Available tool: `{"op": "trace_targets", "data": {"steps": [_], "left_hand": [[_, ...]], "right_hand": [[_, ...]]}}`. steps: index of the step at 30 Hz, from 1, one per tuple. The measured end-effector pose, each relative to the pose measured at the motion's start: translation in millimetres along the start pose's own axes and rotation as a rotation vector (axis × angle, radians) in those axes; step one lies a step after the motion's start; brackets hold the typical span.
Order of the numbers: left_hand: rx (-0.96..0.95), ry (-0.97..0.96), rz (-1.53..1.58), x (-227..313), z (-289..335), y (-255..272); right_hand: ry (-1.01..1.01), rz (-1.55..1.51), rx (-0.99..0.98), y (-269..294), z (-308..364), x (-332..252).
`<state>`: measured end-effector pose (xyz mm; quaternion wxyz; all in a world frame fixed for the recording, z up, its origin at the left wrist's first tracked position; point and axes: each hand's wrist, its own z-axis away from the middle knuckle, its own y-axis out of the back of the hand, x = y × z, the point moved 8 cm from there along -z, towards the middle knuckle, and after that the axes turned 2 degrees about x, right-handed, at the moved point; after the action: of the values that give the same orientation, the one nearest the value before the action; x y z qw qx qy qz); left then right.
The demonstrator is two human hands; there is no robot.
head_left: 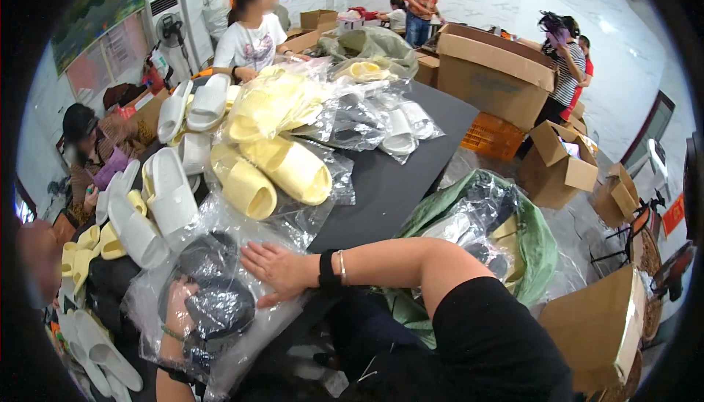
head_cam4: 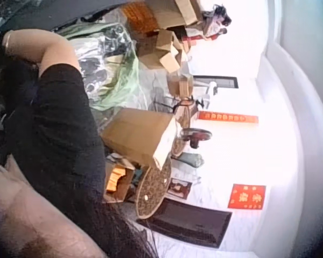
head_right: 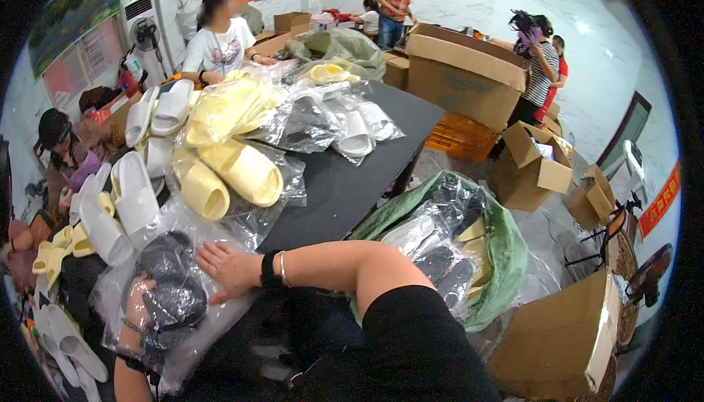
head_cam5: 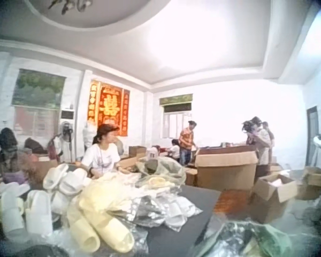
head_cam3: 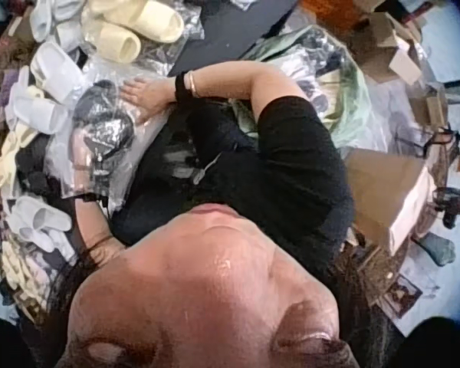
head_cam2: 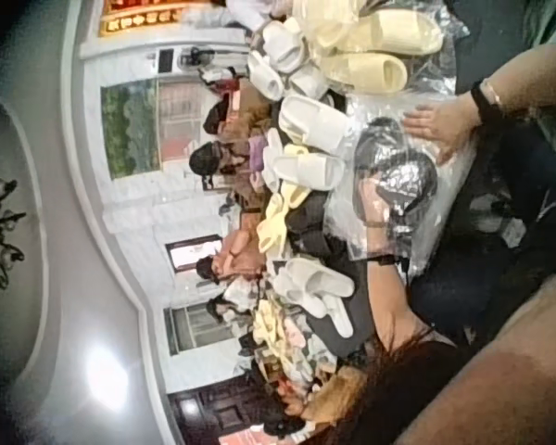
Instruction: Packaging slippers into plastic bags and placing them into a larger transport bag.
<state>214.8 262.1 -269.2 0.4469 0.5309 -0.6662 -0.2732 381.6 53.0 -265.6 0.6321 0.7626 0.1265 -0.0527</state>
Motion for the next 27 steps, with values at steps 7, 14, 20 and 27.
{"op": "trace_targets", "data": {"steps": [7,14,20,27], "left_hand": [[-0.059,0.475,0.382,23.4,0.6,25.1],[0.053,0.830,1.232,53.7,21.8,27.5],[0.115,0.831,1.206,40.5,53.9,45.1],[-0.120,0.395,0.421,15.7,61.8,48.5]], "right_hand": [[0.000,-0.058,0.037,-11.1,2.2,8.8],[0.011,-0.051,0.071,-12.8,5.0,13.4],[0.024,-0.060,0.066,-9.9,-2.3,1.3],[-0.016,-0.074,0.015,-14.1,-0.2,9.5]]}}
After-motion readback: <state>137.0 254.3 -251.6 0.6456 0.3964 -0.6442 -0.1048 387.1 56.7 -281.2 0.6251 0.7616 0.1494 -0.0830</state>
